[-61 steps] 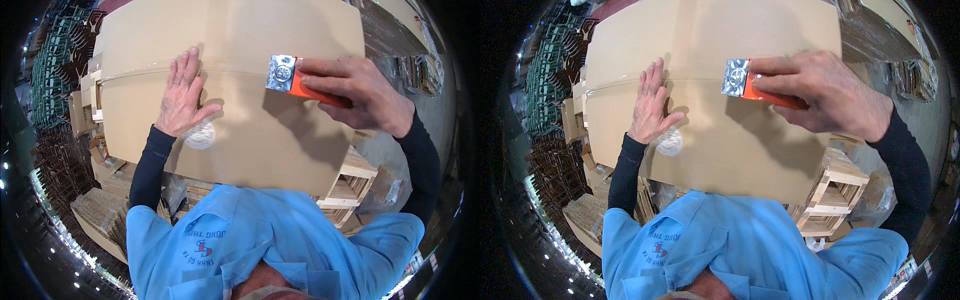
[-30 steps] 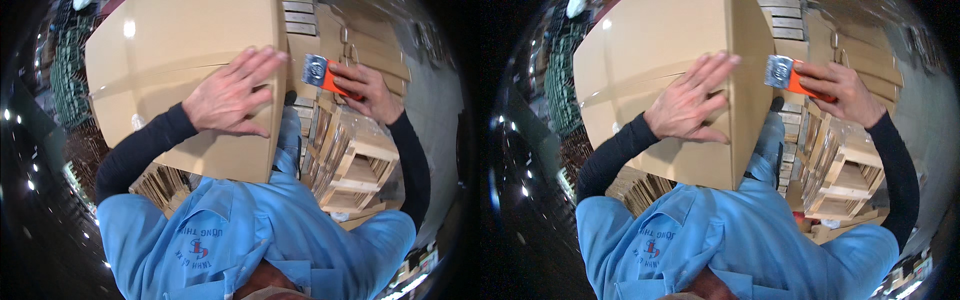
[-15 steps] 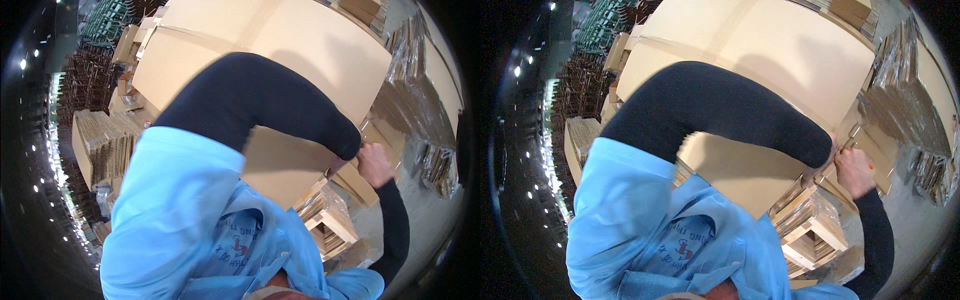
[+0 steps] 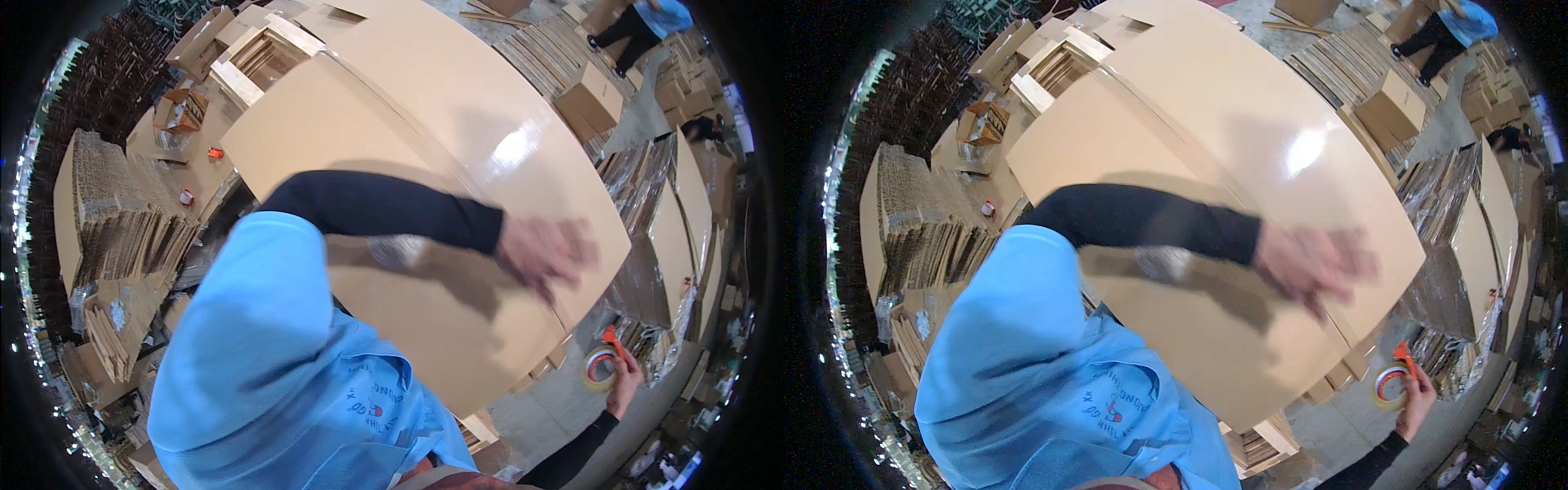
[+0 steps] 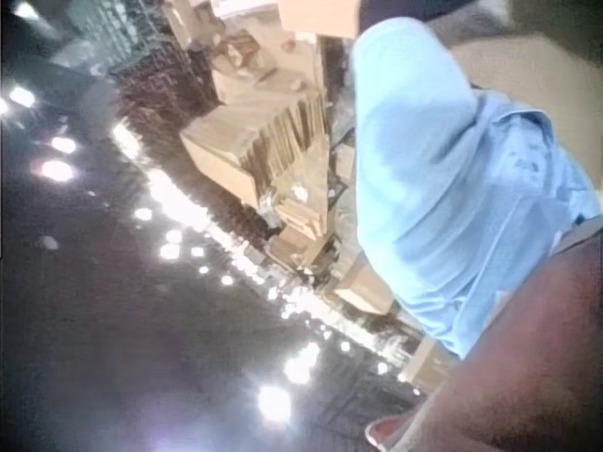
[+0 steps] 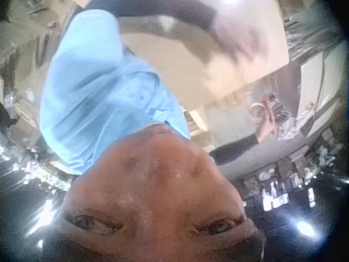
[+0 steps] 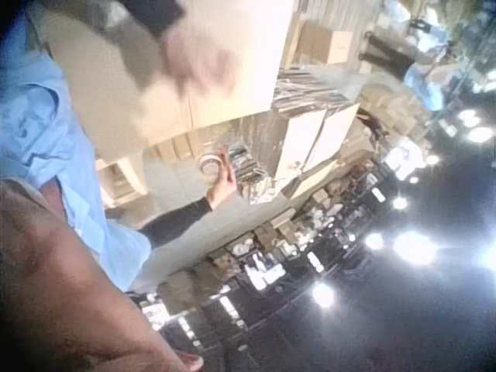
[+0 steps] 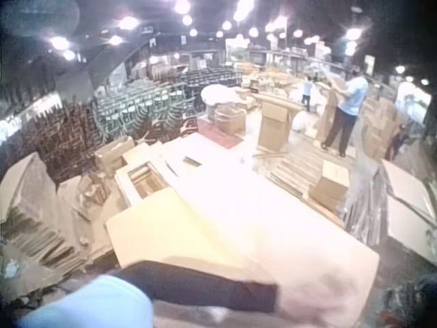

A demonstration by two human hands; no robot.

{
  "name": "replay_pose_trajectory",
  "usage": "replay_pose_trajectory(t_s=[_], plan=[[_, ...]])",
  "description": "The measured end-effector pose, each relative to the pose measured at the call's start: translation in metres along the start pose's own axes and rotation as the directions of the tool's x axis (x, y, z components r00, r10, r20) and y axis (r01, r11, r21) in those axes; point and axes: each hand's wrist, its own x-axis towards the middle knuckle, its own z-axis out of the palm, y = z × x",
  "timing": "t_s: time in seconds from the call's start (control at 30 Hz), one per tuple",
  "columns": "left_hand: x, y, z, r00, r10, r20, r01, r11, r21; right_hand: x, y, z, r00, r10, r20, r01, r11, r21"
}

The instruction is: The person tapes a large cardboard box labeled ARTICLE using a handheld tape dispenser. They apply tape along seams, rotate the box, and seal multiple edges. The person also opens the box, removes a smaller inner box, and continues taping the outer box.

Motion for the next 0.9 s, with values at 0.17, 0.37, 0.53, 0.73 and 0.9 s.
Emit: replay_pose_trajectory(t_s=[0.17,0.37,0.53,0.73,0.9], plan=[[-0.173,-0.062,-0.153,0.714,-0.700,-0.014,0.620,0.622,0.478,-0.044,-0.232,0.077,0.937,-0.237,0.256,0.251,0.968,-0.023],[-0.199,-0.057,-0.158,0.680,-0.732,0.048,0.655,0.636,0.408,-0.021,-0.522,0.349,0.621,-0.308,0.721,0.688,0.655,-0.313],[-0.192,-0.061,-0.134,0.674,-0.731,-0.108,0.723,0.624,0.296,0.029,-0.657,0.581,0.307,-0.056,0.950,0.948,0.103,-0.300],[-0.176,-0.048,-0.153,0.659,-0.736,0.158,0.696,0.675,0.245,0.034,-0.656,0.766,0.320,0.492,0.810,0.895,0.123,-0.429],[-0.173,-0.049,-0.150,0.650,-0.749,0.125,0.688,0.651,0.322,0.046,-0.608,0.833,0.383,0.647,0.659,0.788,0.143,-0.599]])
